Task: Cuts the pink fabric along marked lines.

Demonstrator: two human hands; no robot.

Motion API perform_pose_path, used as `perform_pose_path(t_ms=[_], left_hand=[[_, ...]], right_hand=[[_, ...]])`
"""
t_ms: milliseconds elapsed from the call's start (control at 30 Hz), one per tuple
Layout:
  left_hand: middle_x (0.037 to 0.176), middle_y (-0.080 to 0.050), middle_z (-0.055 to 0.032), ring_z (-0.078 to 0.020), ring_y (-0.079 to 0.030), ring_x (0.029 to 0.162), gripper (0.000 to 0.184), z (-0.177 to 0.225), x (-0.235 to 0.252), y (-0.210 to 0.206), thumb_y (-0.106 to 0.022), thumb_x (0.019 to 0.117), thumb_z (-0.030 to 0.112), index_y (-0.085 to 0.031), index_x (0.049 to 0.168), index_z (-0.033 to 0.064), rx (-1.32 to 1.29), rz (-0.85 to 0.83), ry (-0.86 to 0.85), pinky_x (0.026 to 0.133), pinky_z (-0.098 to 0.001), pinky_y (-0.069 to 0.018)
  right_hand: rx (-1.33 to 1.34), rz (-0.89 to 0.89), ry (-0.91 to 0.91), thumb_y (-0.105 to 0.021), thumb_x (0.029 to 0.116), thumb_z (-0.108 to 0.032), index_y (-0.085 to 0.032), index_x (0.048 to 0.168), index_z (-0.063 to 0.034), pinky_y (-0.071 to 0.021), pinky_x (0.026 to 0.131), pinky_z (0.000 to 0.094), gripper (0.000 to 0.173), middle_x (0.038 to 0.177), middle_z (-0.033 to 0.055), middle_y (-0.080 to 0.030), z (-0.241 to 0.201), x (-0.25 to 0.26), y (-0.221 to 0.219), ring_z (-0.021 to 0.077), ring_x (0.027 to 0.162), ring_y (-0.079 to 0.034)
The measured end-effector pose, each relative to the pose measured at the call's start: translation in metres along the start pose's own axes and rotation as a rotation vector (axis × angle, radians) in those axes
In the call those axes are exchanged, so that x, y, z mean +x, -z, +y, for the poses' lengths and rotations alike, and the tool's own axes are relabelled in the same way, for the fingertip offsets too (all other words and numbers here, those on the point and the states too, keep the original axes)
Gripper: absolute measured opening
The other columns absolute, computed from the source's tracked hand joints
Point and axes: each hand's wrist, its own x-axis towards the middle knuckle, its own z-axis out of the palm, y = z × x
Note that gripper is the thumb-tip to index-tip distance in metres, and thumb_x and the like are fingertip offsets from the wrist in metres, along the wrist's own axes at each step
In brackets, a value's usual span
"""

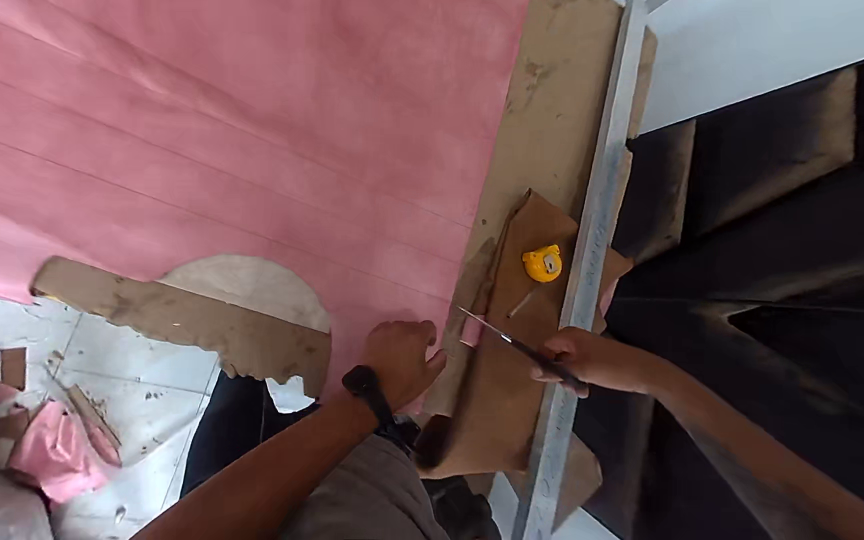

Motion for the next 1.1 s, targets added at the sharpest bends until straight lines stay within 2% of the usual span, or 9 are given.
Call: perform_pose_path(t_ms=[67, 200, 367, 433, 567, 667, 867, 1033, 1100], left_hand=[[0.098, -0.073, 0.0022, -0.0173, -0.068, 0.097, 0.039, 0.011, 0.018, -0.026, -0.056, 0.0972, 0.055, -0.072, 0.111, 0.0210, 0.079, 0.085, -0.034, 0.090, -0.0446, -0.0529], [0.094, -0.073, 0.0039, -0.0162, -0.068, 0.092, 0.037, 0.009, 0.049, -0.048, -0.065, 0.0917, 0.056, -0.073, 0.102, 0.0212, 0.184, 0.311, -0.032, 0.084, -0.0439, -0.0508], [0.094, -0.071, 0.0047, -0.0195, -0.062, 0.095, 0.038, 0.005, 0.074, -0.071, -0.070, 0.0873, 0.056, -0.073, 0.104, 0.0226, 0.252, 0.517, -0.017, 0.084, -0.0448, -0.0460], [0.090, -0.068, 0.0046, -0.0194, -0.061, 0.093, 0.035, 0.006, 0.078, -0.075, -0.072, 0.0862, 0.055, -0.072, 0.101, 0.0228, 0.226, 0.590, -0.004, 0.082, -0.0435, -0.0459], [0.087, -0.067, 0.0069, -0.0169, -0.059, 0.089, 0.028, 0.003, 0.078, -0.078, -0.066, 0.0918, 0.052, -0.073, 0.097, 0.0248, 0.213, 0.612, 0.007, 0.080, -0.0404, -0.0425], [0.083, -0.067, 0.0087, -0.0158, -0.058, 0.086, 0.023, 0.000, 0.076, -0.080, -0.063, 0.0950, 0.045, -0.075, 0.099, 0.0256, 0.199, 0.648, -0.016, 0.078, -0.0387, -0.0413], [0.083, -0.065, 0.0083, -0.0154, -0.057, 0.085, 0.032, -0.005, 0.068, -0.078, -0.065, 0.0922, 0.056, -0.073, 0.098, 0.0252, 0.211, 0.662, 0.000, 0.076, -0.0387, -0.0407], [0.083, -0.065, 0.0090, -0.0149, -0.057, 0.085, 0.034, -0.002, 0.071, -0.079, -0.067, 0.0897, 0.058, -0.073, 0.098, 0.0258, 0.218, 0.683, 0.009, 0.077, -0.0389, -0.0406], [0.082, -0.065, 0.0092, -0.0142, -0.057, 0.085, 0.030, -0.003, 0.072, -0.082, -0.067, 0.0906, 0.055, -0.073, 0.098, 0.0262, 0.220, 0.715, 0.010, 0.078, -0.0391, -0.0406]], right_hand=[[-0.031, -0.046, -0.031, -0.074, 0.0912, -0.052, -0.069, 0.091, -0.0072, -0.0565, 0.058, 0.0328, 0.045, 0.070, 0.0068, -0.065, 0.006, 0.012, 0.012, 0.0170, 0.058, -0.064], [-0.019, -0.099, 0.006, -0.076, 0.0901, -0.050, -0.070, 0.093, -0.0078, -0.0562, 0.058, 0.0307, 0.042, 0.071, 0.0066, -0.066, 0.000, 0.040, 0.025, 0.0164, 0.058, -0.064], [0.025, -0.175, 0.097, -0.078, 0.0881, -0.050, -0.068, 0.091, -0.0073, -0.0568, 0.057, 0.0314, 0.044, 0.072, 0.0089, -0.065, 0.003, 0.054, 0.037, 0.0184, 0.059, -0.064], [0.027, -0.195, 0.119, -0.077, 0.0881, -0.052, -0.068, 0.089, -0.0076, -0.0568, 0.056, 0.0308, 0.045, 0.070, 0.0089, -0.064, 0.009, 0.053, 0.044, 0.0184, 0.058, -0.064], [-0.053, -0.222, 0.085, -0.076, 0.0880, -0.056, -0.070, 0.094, -0.0076, -0.0580, 0.059, 0.0314, 0.049, 0.072, 0.0090, -0.066, 0.020, 0.057, 0.057, 0.0187, 0.060, -0.066], [-0.036, -0.245, 0.096, -0.077, 0.0886, -0.051, -0.069, 0.091, -0.0076, -0.0561, 0.058, 0.0299, 0.045, 0.071, 0.0088, -0.065, 0.010, 0.061, 0.061, 0.0175, 0.059, -0.064], [-0.027, -0.265, 0.057, -0.077, 0.0877, -0.053, -0.068, 0.092, -0.0079, -0.0565, 0.058, 0.0298, 0.046, 0.072, 0.0078, -0.065, 0.022, 0.059, 0.068, 0.0171, 0.060, -0.064], [-0.011, -0.244, 0.098, -0.078, 0.0884, -0.047, -0.068, 0.088, -0.0064, -0.0549, 0.055, 0.0292, 0.042, 0.069, 0.0094, -0.063, 0.011, 0.065, 0.063, 0.0174, 0.057, -0.062], [0.009, -0.240, 0.130, -0.079, 0.0871, -0.047, -0.067, 0.087, -0.0069, -0.0532, 0.053, 0.0283, 0.042, 0.068, 0.0097, -0.063, 0.004, 0.069, 0.061, 0.0168, 0.055, -0.061]])
